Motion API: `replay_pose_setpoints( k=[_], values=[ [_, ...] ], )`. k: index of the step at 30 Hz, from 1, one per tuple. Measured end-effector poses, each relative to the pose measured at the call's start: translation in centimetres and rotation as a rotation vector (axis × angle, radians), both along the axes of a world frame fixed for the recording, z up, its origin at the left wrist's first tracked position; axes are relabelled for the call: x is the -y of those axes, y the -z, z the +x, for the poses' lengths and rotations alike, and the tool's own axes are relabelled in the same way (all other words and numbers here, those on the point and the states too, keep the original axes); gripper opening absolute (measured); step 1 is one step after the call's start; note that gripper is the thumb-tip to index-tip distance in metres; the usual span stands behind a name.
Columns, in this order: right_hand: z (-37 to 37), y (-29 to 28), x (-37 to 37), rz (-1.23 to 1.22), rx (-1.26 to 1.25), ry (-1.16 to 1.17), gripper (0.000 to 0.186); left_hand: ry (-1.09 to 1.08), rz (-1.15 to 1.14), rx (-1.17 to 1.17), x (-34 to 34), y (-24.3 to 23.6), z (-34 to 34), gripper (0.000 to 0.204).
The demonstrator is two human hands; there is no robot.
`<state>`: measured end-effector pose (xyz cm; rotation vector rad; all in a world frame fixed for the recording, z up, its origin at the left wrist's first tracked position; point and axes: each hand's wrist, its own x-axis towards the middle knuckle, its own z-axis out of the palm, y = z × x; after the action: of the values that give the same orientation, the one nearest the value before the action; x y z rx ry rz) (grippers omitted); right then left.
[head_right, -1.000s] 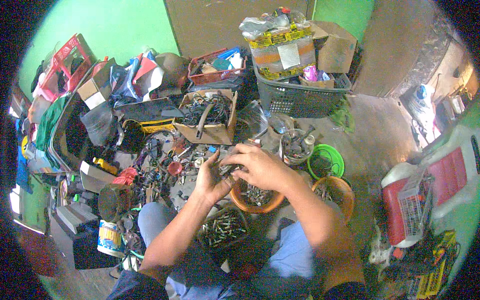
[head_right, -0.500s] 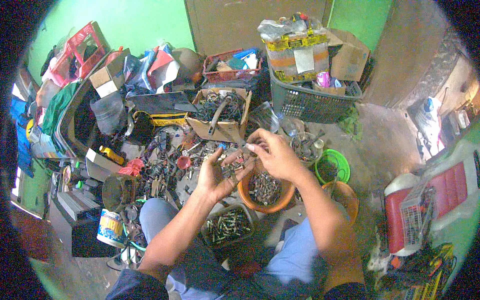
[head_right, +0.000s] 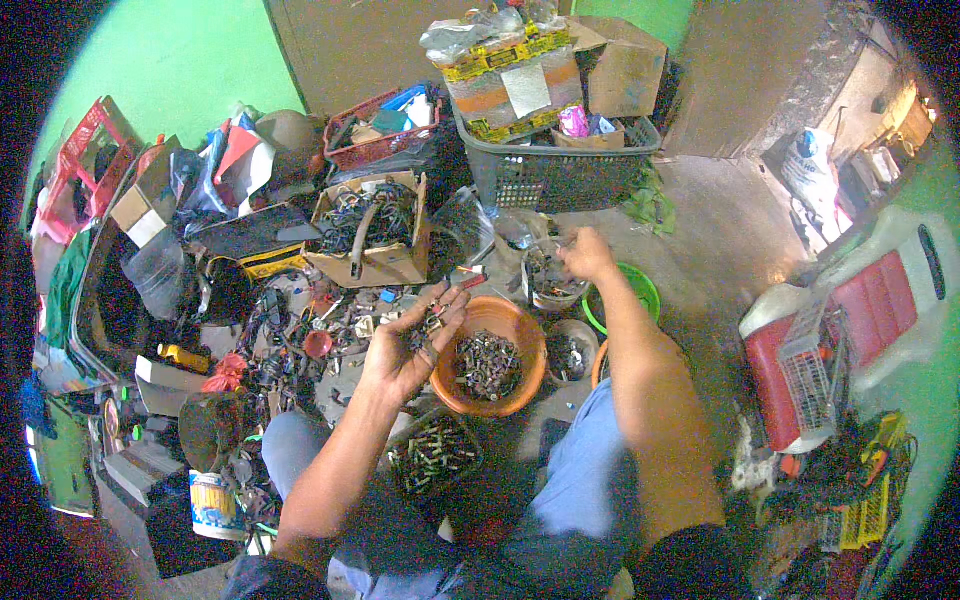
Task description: The person sorts small mechanical components, screws, and washers by hand and places them into the body of a carburetor while working in a cluttered workspace.
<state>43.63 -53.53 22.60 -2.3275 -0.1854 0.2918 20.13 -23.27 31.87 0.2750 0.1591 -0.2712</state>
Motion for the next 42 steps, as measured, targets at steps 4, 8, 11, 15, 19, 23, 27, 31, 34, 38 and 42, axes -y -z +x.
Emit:
replay_pose_setpoints(
  k=[4, 8, 11, 15, 19, 23, 27, 31, 34, 38, 42],
  values=[
    [0.4, 1.1, -0.9, -0.208, 0.093, 0.081, 0.018, -0.011, 0.068, -0.018, 0.2, 0.3, 0.5, 0.044],
    [-0.1, -0.2, -0.4, -0.219, 0.286, 0.033, 0.036, 0.033, -0.054, -0.026, 0.6, 0.4, 1.3, 0.047],
    [-2.4, -5.0, -4.3, -0.167, 0.286, -0.088, 0.035, 0.017, -0.099, -0.082, 0.1, -0.1, 0.8, 0.061],
    [-7.4, -11.4, -9.5, 0.095, 0.411, -0.252, 0.025, 0.022, -0.117, -0.069, -0.7, -0.4, 0.1, 0.072],
    [-14.0, -15.9, -11.4, 0.176, 0.580, -0.544, 0.019, 0.023, -0.119, -0.093, -0.6, -1.3, -0.5, 0.072],
    [-18.4, -16.7, -13.6, 0.142, 0.422, -0.673, 0.023, -0.066, 0.026, -0.199, -0.6, -2.5, -1.9, 0.065],
    [-20.6, -15.4, -14.9, 0.039, 0.583, -0.707, 0.023, -0.081, 0.068, -0.163, -1.4, -2.9, -3.3, 0.062],
    [-21.3, -15.0, -15.8, 0.010, 0.691, -0.751, 0.025, -0.075, 0.043, -0.139, -2.5, -1.7, -4.0, 0.061],
    [-22.0, -15.2, -16.5, 0.055, 0.660, -0.771, 0.023, -0.074, 0.021, -0.105, -3.0, -1.4, -4.8, 0.059],
    [-22.4, -14.9, -16.9, 0.084, 0.733, -0.775, 0.021, -0.106, 0.064, -0.132, -2.7, -2.2, -5.6, 0.057],
    [-22.4, -14.7, -17.2, 0.157, 0.770, -0.769, 0.018, -0.110, 0.047, -0.193, -2.8, -1.8, -5.7, 0.058]
  ],
)
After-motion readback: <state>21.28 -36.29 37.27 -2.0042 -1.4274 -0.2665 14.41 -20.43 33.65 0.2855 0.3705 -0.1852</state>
